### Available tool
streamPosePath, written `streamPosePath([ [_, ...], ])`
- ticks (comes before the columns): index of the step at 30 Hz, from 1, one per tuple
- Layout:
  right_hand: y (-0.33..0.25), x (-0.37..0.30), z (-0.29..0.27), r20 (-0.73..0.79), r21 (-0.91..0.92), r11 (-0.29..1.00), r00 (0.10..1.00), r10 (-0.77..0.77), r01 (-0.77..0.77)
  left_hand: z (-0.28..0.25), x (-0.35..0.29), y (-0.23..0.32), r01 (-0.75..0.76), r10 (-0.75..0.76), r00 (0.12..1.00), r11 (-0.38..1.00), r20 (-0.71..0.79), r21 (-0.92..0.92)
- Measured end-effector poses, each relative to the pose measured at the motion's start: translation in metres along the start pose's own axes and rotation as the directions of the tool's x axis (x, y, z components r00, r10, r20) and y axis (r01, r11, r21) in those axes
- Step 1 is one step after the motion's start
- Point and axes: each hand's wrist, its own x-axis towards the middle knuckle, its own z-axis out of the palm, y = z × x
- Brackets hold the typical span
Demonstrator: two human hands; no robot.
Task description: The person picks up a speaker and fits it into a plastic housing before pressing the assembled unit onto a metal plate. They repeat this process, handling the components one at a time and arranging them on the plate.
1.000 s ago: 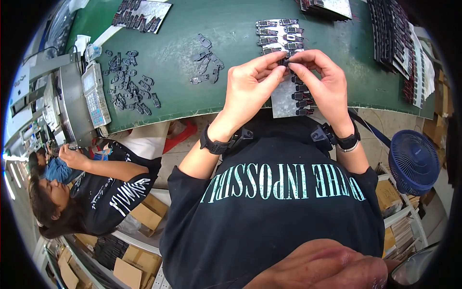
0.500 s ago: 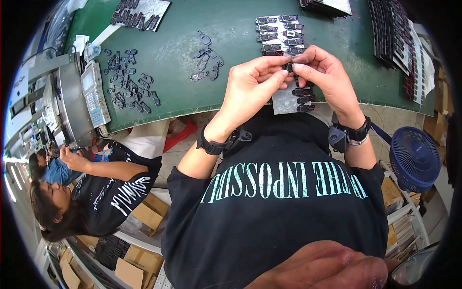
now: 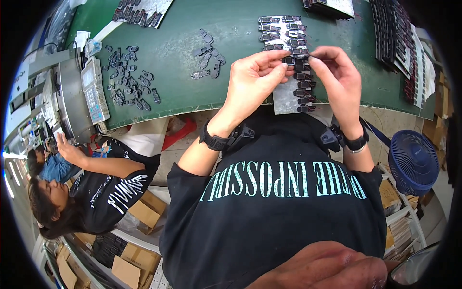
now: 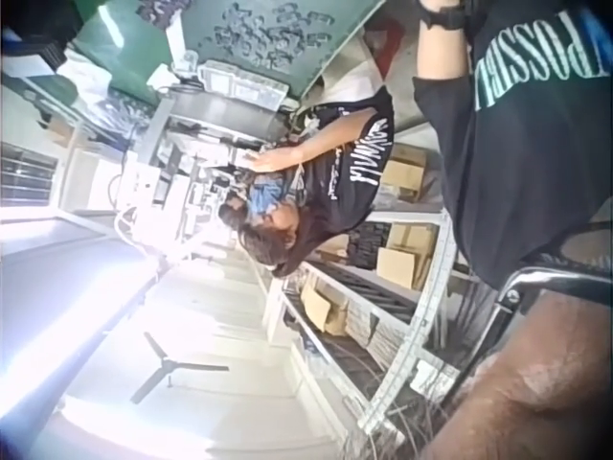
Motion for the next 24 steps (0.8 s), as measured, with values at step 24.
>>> streamPosePath([
  [24, 0.012, 0.015, -0.006, 0.248, 0.143, 0.973, 0.958, 0.145, -0.184, 0.003, -0.004, 0.002, -0.031, 0.028, 0.999, 0.994, 0.03, 0.109],
])
